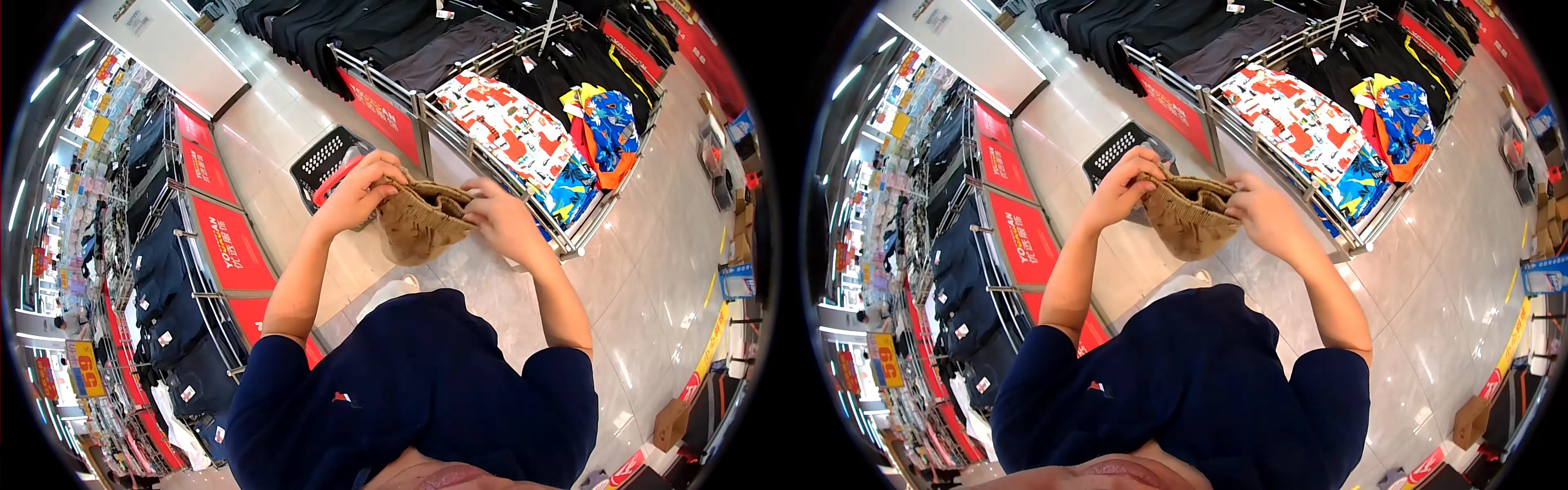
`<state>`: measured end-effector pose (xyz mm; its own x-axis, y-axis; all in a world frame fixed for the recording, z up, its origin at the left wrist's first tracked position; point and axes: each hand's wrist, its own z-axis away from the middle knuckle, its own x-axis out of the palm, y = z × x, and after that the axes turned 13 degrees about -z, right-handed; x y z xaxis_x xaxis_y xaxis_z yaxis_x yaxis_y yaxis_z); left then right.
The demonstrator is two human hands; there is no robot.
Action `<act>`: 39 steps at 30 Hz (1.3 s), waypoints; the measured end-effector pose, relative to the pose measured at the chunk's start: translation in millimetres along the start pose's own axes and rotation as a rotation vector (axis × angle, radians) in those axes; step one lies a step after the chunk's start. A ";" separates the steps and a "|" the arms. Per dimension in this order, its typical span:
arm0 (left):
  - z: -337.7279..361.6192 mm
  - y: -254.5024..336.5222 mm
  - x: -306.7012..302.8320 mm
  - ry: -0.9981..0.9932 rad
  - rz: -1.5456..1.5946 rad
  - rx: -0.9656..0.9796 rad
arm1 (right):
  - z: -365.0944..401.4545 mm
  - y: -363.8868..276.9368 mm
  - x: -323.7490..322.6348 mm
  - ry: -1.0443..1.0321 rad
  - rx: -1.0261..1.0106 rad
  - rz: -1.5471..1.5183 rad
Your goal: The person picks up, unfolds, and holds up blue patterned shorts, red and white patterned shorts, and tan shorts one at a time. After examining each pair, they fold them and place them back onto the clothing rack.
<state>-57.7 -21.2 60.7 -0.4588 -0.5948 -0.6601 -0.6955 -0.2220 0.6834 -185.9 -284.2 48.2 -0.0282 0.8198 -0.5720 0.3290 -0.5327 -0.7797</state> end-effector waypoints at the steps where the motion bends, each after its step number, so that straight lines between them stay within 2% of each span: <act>1: 3.3 1.2 0.2 0.006 0.004 -0.004 | -0.8 0.1 -2.4 0.072 0.025 -0.067; 3: 5.8 6.8 1.4 0.004 -0.038 -0.072 | -2.3 -0.7 -5.0 0.087 0.004 -0.068; 5: 8.4 -5.9 7.6 -0.027 0.003 -0.024 | -2.3 -1.4 -7.4 0.136 -0.031 -0.080; 7: 12.8 -17.2 17.8 -0.018 0.004 0.001 | 0.5 -6.9 -10.0 0.131 0.027 -0.077; 9: 16.3 -25.8 27.4 -0.046 0.070 -0.041 | 5.4 -7.9 -11.5 0.175 -0.005 -0.034; 11: 17.5 -28.6 37.2 -0.056 0.014 0.018 | 11.6 -8.7 -15.9 0.161 0.024 -0.014; 12: 18.9 -21.4 38.7 -0.115 0.121 -0.081 | 15.7 -8.6 -19.1 0.122 -0.007 0.009; 13: 17.9 -23.7 43.2 -0.124 0.134 -0.076 | 20.4 -8.0 -22.1 0.082 -0.037 0.030; 15: 16.5 -29.1 52.7 -0.114 -0.054 0.170 | 33.1 -4.6 -28.2 0.009 0.053 0.033; 17: 14.4 -29.5 57.3 -0.155 -0.062 0.185 | 44.4 -7.5 -35.2 -0.212 0.112 0.088; 18: 13.1 -32.6 61.3 -0.193 -0.063 0.215 | 48.4 -9.1 -36.4 -0.256 0.023 0.143; 19: 13.2 -34.0 65.3 -0.230 -0.061 0.242 | 54.7 -10.6 -32.3 -0.259 0.042 0.147; 21: 7.3 -39.3 66.7 -0.214 -0.044 0.273 | 63.6 -5.1 -18.7 -0.278 -0.051 0.394; 23: 10.0 -46.5 67.2 -0.163 -0.086 0.275 | 70.5 5.5 -2.0 -0.218 -0.073 0.453; 26: 9.0 -50.1 57.4 -0.112 -0.080 0.230 | 72.3 4.1 9.1 -0.010 0.024 0.313; 27: 9.8 -52.6 53.3 -0.119 -0.072 0.238 | 69.6 -0.8 8.4 -0.004 0.035 0.316; 29: 10.4 -58.5 45.9 -0.056 0.075 0.091 | 64.5 -13.2 5.8 0.111 -0.010 0.209; 30: 7.9 -61.4 44.2 0.004 0.074 0.125 | 64.3 -13.5 4.2 0.116 -0.002 0.214; 34: -7.7 -63.3 44.9 0.008 0.080 0.143 | 64.9 -4.5 -2.2 0.241 0.139 0.110; 35: -12.3 -66.6 48.5 -0.035 0.137 0.109 | 65.9 2.3 -0.6 0.270 0.198 0.075; 36: -14.3 -67.7 52.6 -0.081 0.197 0.070 | 64.2 5.4 2.3 0.288 0.328 -0.111; 39: -30.4 -64.9 54.5 -0.157 0.162 0.127 | 48.7 -4.0 -1.1 0.290 0.453 -0.245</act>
<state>-20.7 -62.6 -10.2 -0.6433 -0.4849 -0.5924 -0.6651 -0.0294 0.7462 -233.1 -293.2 39.5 0.2274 0.9202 -0.3185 -0.0927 -0.3051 -0.9478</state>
